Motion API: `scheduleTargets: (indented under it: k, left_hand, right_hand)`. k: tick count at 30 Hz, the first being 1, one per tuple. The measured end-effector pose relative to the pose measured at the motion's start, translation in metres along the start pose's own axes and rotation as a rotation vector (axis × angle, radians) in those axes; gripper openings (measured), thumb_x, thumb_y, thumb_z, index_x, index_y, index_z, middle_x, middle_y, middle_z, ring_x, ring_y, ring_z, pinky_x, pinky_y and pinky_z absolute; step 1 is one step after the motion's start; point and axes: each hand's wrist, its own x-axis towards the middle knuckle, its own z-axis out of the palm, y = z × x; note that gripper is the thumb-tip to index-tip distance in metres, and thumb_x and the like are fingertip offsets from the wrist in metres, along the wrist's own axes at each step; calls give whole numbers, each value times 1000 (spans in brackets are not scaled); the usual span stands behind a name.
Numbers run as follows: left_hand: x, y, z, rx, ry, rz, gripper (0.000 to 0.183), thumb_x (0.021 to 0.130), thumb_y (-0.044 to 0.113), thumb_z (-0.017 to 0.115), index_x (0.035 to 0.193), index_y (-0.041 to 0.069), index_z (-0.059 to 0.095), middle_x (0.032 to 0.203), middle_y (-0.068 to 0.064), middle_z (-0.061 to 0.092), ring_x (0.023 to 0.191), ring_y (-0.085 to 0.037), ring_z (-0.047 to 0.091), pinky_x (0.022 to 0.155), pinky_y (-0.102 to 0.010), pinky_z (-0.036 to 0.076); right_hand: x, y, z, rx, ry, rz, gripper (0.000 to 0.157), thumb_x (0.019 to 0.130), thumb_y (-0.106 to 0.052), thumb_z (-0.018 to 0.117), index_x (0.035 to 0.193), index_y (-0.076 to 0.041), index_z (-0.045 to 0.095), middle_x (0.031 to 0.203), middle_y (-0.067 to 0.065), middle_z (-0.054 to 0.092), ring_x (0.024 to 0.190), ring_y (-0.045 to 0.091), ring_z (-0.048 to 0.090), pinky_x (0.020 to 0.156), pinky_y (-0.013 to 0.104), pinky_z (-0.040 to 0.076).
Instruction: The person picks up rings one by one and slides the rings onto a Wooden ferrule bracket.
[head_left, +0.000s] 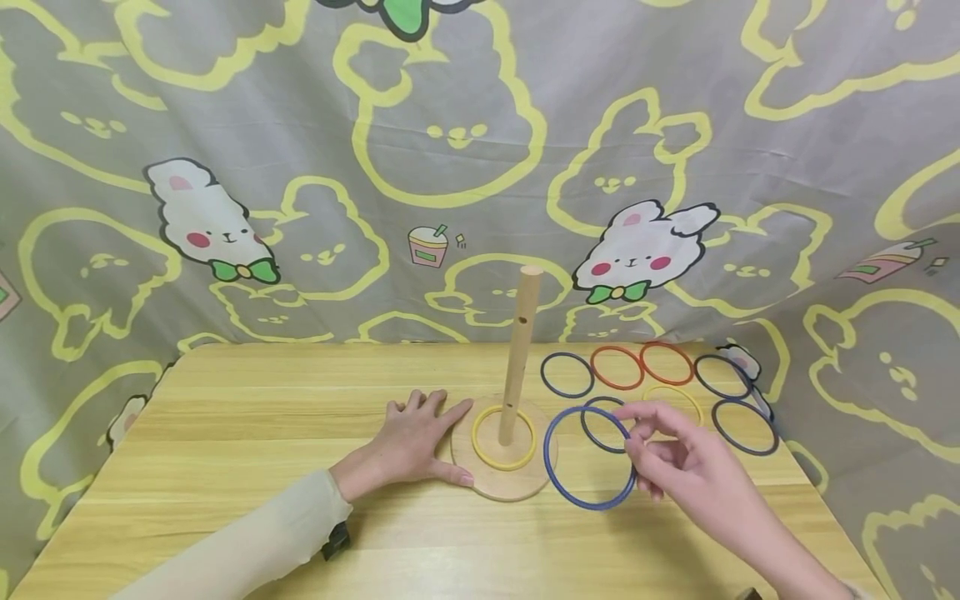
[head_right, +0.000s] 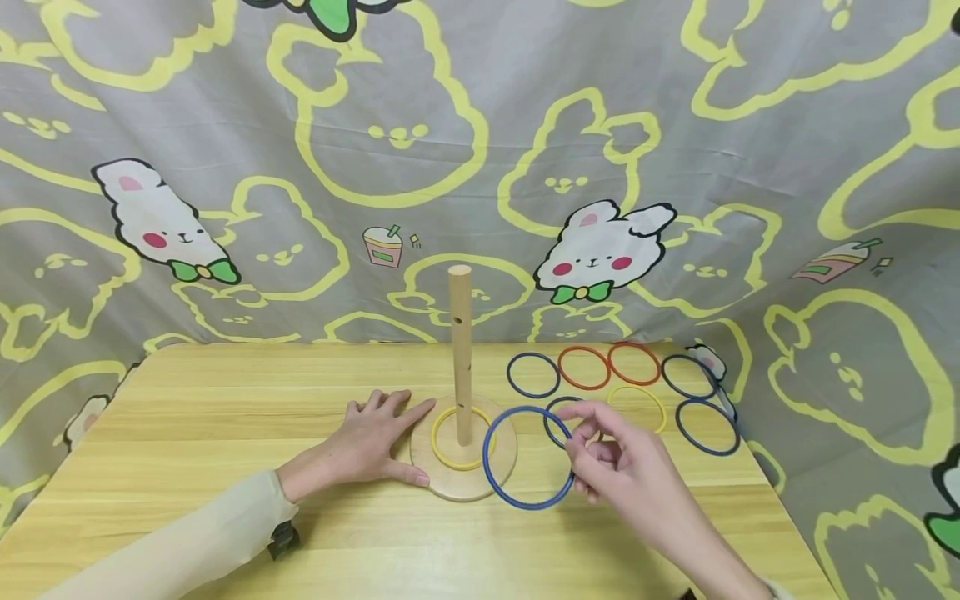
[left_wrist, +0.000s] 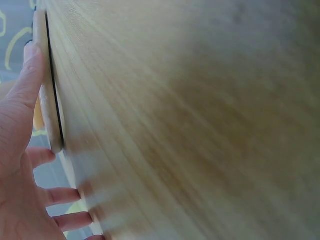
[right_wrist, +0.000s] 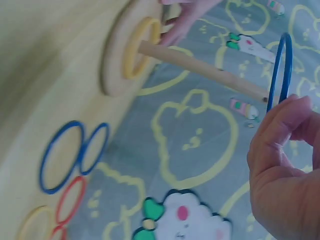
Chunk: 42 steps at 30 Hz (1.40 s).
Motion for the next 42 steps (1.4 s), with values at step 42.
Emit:
scheduleTargets:
  k: [42]
  left_hand:
    - [0,-1,1,2,-11,-9,118,76,84,80,168,20,46,158,-27,46,130,-45,47,92,-68,42]
  right_hand:
    - [106,-73,16,244,153,-114,32,106,1,66,138,-2,63,99,19,61,67,22,66,59,27,56]
